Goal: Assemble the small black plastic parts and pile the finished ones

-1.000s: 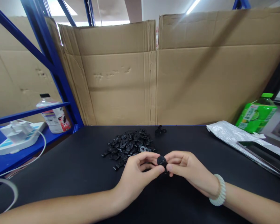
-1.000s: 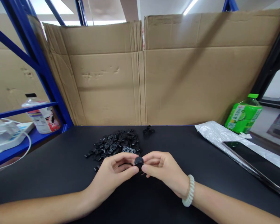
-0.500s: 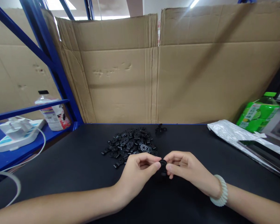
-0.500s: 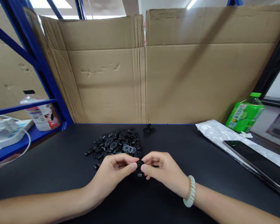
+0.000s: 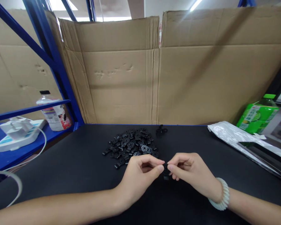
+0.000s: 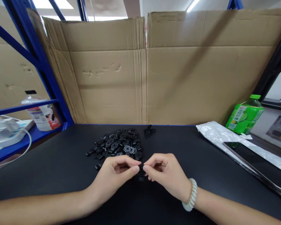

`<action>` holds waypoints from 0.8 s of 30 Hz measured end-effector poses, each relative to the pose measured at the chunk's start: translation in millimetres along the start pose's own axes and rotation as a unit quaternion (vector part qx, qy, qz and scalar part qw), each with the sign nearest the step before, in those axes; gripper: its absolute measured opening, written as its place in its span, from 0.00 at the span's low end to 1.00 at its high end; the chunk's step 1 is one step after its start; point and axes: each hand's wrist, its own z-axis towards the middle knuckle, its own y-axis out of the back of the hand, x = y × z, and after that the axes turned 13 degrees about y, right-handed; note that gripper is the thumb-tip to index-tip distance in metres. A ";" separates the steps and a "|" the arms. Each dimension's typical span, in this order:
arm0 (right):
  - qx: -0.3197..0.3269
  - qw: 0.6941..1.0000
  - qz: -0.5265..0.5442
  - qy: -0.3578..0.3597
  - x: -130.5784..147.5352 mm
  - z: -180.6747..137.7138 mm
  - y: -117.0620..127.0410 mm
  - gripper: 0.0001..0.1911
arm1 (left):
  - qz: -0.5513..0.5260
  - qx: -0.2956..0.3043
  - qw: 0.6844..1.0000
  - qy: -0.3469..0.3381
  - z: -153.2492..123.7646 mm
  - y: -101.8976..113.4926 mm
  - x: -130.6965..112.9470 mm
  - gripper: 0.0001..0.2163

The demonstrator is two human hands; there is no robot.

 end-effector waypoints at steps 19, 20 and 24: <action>-0.024 0.998 -0.048 0.021 -8.2 12.2 12.7 0.33 | 0.347 -0.165 0.903 -0.191 51.9 64.9 -27.6 0.08; -0.035 0.997 -0.065 0.013 -9.5 13.2 14.5 0.32 | 0.340 -0.162 0.903 -0.208 48.4 59.6 -24.7 0.09; -0.058 0.991 -0.116 0.015 -18.2 21.7 26.1 0.25 | 0.291 -0.038 0.917 -0.271 19.6 25.4 -11.8 0.12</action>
